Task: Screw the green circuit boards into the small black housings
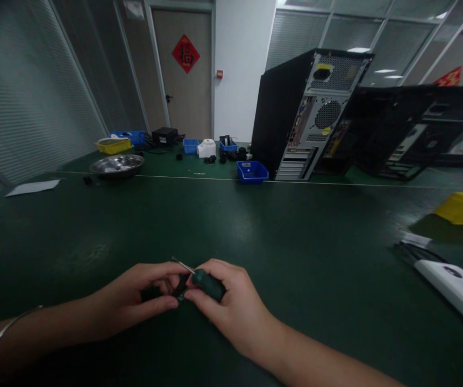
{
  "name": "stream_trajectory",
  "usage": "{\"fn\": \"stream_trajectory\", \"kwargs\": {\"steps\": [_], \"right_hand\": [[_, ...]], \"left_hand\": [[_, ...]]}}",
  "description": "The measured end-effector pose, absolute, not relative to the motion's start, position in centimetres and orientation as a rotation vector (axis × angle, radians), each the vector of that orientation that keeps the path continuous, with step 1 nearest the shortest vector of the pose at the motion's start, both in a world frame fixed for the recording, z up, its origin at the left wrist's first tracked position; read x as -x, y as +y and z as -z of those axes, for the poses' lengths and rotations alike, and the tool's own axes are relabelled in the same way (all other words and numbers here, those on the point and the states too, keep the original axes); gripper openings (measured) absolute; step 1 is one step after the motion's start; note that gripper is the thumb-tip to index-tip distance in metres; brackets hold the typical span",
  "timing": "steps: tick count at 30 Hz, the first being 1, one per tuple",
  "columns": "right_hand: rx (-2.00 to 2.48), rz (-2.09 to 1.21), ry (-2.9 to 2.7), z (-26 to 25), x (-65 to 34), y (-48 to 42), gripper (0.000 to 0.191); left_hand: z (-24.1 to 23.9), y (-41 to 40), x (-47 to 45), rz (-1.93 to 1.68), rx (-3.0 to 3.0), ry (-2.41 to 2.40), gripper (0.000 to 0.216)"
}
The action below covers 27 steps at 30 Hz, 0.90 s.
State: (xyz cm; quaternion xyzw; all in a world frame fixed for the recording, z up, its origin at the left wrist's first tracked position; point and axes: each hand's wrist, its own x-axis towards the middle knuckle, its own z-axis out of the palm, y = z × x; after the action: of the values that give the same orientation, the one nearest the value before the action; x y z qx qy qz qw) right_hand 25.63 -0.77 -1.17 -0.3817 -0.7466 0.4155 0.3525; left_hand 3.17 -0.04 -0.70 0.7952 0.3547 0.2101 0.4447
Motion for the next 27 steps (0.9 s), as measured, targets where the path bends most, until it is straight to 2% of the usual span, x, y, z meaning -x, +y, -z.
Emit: {"fn": "stream_trajectory", "kwargs": {"steps": [13,19,24,27], "right_hand": [[0.936,-1.010,-2.004,1.4,-25.4,-0.6,0.004],[0.994,-1.070,-1.940,1.9,-25.2,-0.7,0.016],[0.995,-1.092,-1.928,2.1,-25.0,-1.0,0.014],[0.969,-1.076,-1.934,1.8,-25.1,-1.2,0.012]], "left_hand": [[1.1,-0.4,-3.6,-0.554,-2.018,0.872,0.026],[0.9,-0.8,-3.9,-0.567,-2.006,0.899,0.026],[0.5,-0.9,-4.0,-0.529,-1.997,0.916,0.016],[0.5,-1.1,-4.2,-0.555,-1.963,0.887,0.017]]}}
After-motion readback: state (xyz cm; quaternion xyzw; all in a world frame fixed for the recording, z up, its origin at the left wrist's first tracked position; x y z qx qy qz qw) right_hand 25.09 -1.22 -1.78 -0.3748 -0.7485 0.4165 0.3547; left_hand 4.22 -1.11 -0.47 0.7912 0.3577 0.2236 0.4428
